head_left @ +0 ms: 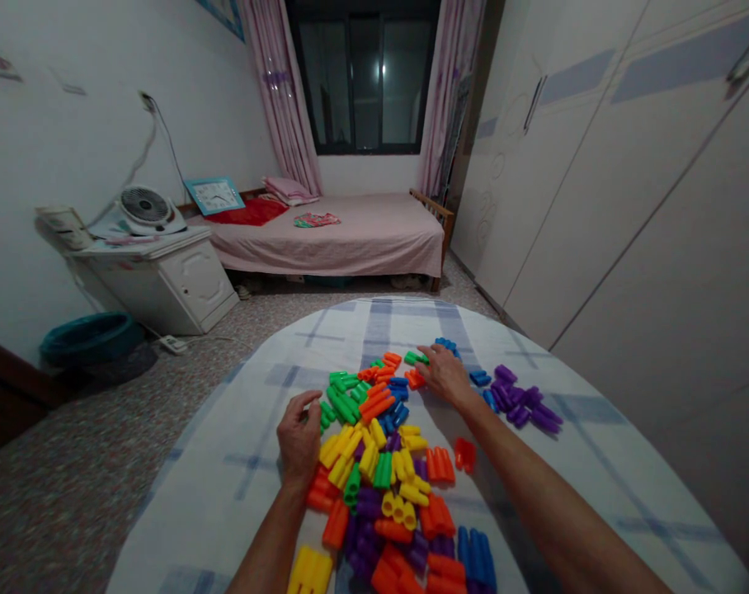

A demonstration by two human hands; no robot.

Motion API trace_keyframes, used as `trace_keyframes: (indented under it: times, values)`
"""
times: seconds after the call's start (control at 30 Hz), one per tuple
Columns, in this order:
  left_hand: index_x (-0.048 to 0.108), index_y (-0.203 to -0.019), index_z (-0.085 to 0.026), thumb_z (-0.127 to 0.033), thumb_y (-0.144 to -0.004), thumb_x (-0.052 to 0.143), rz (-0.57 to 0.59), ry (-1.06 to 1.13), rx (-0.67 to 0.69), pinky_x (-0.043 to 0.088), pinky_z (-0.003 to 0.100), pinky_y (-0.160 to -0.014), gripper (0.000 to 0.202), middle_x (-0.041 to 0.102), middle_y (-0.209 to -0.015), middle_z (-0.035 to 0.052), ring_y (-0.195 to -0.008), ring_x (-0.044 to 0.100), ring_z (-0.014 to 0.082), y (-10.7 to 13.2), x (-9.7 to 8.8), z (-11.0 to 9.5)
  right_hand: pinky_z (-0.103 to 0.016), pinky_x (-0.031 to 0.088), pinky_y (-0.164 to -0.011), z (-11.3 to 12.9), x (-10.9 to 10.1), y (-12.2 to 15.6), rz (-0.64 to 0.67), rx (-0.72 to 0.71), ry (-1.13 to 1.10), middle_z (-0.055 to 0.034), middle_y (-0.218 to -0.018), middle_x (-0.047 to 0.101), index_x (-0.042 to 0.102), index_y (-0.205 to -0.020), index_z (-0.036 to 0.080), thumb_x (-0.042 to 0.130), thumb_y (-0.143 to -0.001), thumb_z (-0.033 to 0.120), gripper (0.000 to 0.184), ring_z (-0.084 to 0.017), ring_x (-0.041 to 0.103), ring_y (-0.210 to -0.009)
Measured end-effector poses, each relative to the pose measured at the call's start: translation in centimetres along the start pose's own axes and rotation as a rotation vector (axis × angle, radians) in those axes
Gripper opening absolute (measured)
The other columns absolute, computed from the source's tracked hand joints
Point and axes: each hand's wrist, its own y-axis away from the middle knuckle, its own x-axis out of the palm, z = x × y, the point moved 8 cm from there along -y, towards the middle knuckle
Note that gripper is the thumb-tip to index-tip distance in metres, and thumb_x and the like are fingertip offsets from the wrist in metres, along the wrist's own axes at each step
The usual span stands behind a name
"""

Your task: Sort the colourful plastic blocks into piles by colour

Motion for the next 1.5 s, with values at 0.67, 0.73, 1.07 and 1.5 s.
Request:
trace_keyframes:
  times: [0.67,0.73,1.07,1.5]
  values:
    - [0.067,-0.087,-0.018,-0.026,-0.079,0.050,0.049,-0.017,0.064,0.049,0.032,-0.086,0.020,0.065,-0.097,0.0058,-0.095,0.061,0.0186,-0.2,0.6,0.1,-0.034,0.031,-0.081,1.5,1.1,-0.8,0.132,-0.061,0.025,-0.0098,-0.105,0.063,0.060,-0.102,0.019,0.040,-0.090,0.015,0.023,-0.023,0.056,-0.098]
    - [0.067,-0.087,-0.019,-0.026,-0.080,0.050,0.048,-0.023,0.073,0.049,0.032,-0.087,0.020,0.065,-0.097,0.0057,-0.096,0.061,0.0186,-0.2,0.6,0.1,-0.034,0.032,-0.081,1.7,0.3,-0.2,0.078,-0.085,0.002,-0.0097,-0.104,0.063,0.058,-0.102,0.019,0.039,-0.091,0.015,0.023,-0.023,0.055,-0.097]
    - [0.067,-0.088,-0.018,-0.027,-0.080,0.050,0.045,-0.026,0.053,0.051,0.031,-0.084,0.021,0.065,-0.097,0.0057,-0.094,0.062,0.0186,-0.1,0.7,0.3,-0.033,0.046,-0.076,-5.5,-3.5,10.2,-0.138,-0.070,-0.455,-0.0057,-0.092,0.060,0.053,-0.094,0.021,0.040,-0.086,0.026,0.016,-0.020,0.058,-0.083]
    - [0.068,-0.086,-0.018,-0.025,-0.077,0.049,0.009,-0.082,0.107,0.050,0.035,-0.087,0.022,0.064,-0.101,0.0074,-0.098,0.060,0.0205,-0.2,0.3,-0.2,-0.040,0.036,-0.107,-4.4,0.1,14.3,-0.037,-0.075,-0.471,-0.0116,-0.126,0.055,0.054,-0.121,0.014,0.034,-0.079,0.013,0.047,-0.020,0.048,-0.120]
